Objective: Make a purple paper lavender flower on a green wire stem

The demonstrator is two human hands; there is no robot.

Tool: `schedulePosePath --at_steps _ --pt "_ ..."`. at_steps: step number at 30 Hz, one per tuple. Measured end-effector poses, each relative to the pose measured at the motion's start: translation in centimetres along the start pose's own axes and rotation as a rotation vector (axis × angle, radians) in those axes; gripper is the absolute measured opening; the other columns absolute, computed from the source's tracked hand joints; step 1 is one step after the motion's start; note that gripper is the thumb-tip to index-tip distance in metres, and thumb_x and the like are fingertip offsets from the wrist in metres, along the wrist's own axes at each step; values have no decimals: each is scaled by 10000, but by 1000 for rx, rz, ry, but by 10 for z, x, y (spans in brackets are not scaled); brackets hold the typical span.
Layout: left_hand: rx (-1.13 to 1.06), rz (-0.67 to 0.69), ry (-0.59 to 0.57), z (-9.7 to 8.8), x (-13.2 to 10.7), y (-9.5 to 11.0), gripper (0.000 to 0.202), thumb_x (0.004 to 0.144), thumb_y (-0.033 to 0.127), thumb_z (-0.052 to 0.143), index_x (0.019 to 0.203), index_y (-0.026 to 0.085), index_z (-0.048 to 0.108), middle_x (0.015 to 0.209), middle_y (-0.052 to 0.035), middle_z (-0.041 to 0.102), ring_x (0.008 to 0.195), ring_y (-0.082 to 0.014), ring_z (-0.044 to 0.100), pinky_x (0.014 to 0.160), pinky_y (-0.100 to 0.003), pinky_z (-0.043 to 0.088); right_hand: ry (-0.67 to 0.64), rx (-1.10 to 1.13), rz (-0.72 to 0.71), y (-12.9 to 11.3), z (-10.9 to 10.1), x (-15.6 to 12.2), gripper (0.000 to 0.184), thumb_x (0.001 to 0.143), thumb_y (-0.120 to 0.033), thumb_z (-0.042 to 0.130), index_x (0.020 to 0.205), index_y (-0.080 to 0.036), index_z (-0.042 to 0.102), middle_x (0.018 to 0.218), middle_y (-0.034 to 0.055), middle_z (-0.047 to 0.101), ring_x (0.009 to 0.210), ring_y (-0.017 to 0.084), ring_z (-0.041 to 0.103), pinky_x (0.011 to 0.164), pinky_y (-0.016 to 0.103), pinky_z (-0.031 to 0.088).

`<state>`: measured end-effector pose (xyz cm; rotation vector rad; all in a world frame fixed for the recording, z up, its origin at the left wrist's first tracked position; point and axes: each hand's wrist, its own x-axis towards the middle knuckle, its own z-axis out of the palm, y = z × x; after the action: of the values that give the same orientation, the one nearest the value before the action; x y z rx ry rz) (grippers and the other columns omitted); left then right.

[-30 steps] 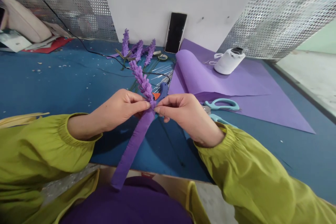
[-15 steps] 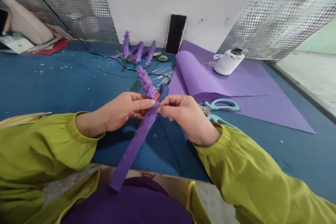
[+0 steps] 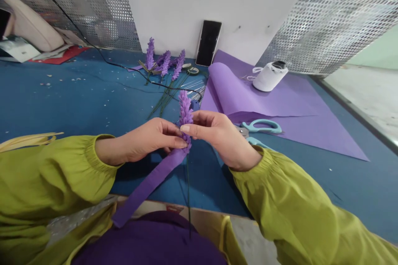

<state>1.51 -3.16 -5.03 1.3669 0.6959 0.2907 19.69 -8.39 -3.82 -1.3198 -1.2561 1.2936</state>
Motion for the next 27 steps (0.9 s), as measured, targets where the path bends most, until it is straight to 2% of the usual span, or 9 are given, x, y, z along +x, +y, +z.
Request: schedulePosePath --at_steps 3,7,9,12,16,19,22,25,27 --pt "-26 -14 -55 2 -2 0 325 681 453 770 753 143 705 664 10 571 609 -98 471 579 -233 384 16 125 36 1 1 1 139 693 -282 792 752 -189 708 722 -14 635 622 97 513 634 258 430" --pt "-140 -33 -49 2 -2 -1 470 778 621 619 765 153 673 712 -6 583 625 -102 491 569 -229 367 26 207 84 2 -2 2 127 710 -269 770 811 -199 737 755 8 646 671 127 562 671 278 461" --pt "-127 -28 -28 3 -2 -1 446 785 591 634 773 147 678 701 -3 577 610 -93 474 558 -223 344 0 207 79 2 -2 2 109 721 -273 763 792 -197 731 748 14 644 686 140 574 682 290 471" --pt "-71 -9 18 3 -1 -2 324 767 447 705 830 130 719 694 -5 598 583 -80 440 556 -225 324 -22 181 41 3 0 2 108 751 -292 742 745 -189 713 700 10 629 649 130 559 653 282 463" --pt "-54 -15 54 1 0 -3 300 764 396 699 883 126 753 747 -33 658 583 -81 447 557 -229 312 190 171 -63 5 -2 5 134 742 -198 692 868 -219 734 709 -5 645 630 121 565 619 264 440" --pt "-68 -16 62 0 0 -4 301 754 401 707 878 131 760 755 -38 678 577 -77 451 556 -228 309 345 76 -204 9 -10 9 144 666 -81 625 645 -210 683 708 -1 641 684 131 579 668 268 444" --pt "-88 -20 90 1 0 -3 278 748 390 715 841 131 756 745 -38 685 570 -77 468 554 -228 317 331 15 -235 12 -16 12 193 744 -176 580 562 -210 631 740 26 667 762 165 610 744 309 464" --pt "-121 -20 105 2 1 -2 249 742 374 727 800 132 745 749 -39 692 587 -82 512 561 -224 338 371 -157 -199 16 -18 13 282 841 -362 577 639 -201 691 793 54 703 813 201 643 812 366 483" --pt "-137 -11 113 2 2 -2 241 748 367 728 798 132 743 766 -43 699 612 -84 537 568 -217 349 425 -250 -207 16 -17 14 156 779 -353 688 772 -204 735 800 40 709 803 201 653 821 371 496"
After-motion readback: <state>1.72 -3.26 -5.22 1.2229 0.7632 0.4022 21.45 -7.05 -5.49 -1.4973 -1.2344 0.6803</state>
